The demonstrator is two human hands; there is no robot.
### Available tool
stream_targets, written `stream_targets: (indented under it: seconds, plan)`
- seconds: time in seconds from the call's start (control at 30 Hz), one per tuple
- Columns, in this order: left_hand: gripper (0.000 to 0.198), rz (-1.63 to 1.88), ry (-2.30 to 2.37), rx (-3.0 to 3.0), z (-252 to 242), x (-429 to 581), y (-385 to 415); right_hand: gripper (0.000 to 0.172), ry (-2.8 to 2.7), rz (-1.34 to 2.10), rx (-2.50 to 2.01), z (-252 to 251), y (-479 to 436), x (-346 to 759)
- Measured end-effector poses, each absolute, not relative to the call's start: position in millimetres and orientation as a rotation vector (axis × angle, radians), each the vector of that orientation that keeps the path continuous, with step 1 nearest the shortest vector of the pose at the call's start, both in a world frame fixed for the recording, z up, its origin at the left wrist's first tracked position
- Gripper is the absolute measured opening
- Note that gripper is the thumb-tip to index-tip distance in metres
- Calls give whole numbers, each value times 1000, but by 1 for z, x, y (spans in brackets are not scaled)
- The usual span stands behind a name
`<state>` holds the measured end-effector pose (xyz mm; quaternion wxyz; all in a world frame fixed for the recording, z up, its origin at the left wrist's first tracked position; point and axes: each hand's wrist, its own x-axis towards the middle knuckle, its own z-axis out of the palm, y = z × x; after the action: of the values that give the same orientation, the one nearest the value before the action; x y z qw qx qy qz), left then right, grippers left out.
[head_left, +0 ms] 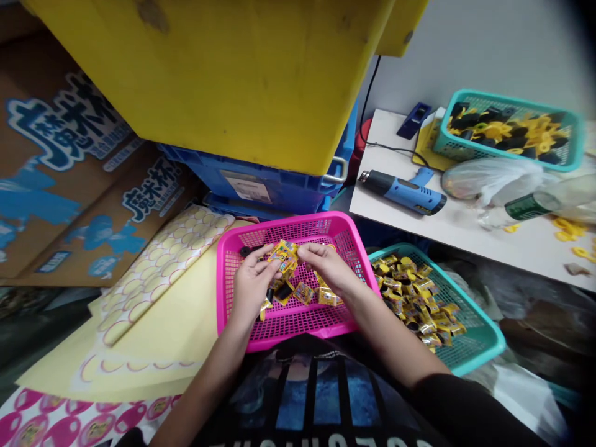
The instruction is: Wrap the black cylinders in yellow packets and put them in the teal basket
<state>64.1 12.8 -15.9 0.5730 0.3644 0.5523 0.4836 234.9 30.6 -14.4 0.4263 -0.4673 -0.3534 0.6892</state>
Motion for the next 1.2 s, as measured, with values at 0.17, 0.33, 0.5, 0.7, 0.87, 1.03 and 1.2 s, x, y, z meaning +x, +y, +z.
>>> stream_targets:
  seconds: [0.17, 0.33, 0.5, 0.7, 0.87, 1.03, 1.2]
  plan:
    - [51, 1132, 1329, 849, -19, 64, 11, 31, -649, 1781, -1134, -16, 35, 233]
    - [40, 1016, 1513, 997, -23, 54, 14, 30, -592, 1849, -1133, -12, 38, 244]
    - [35, 1090, 1252, 1004, -14, 59, 22, 29, -1174, 1657, -1269, -13, 39, 244]
    - [38, 1245, 1159, 855, -11, 72, 29, 24, -1243, 1636, -1179, -17, 35, 223]
    - [56, 1134, 1155, 783, -11, 65, 26, 38, -1501, 1289, -1458, -18, 34, 214]
    - [44, 1055, 1269, 852, -10, 47, 27, 45, -1788, 1228, -1528, -24, 37, 219]
    - [41, 1018, 1292, 793, -17, 34, 26, 35, -2663, 1093, -1331, -46, 30, 213]
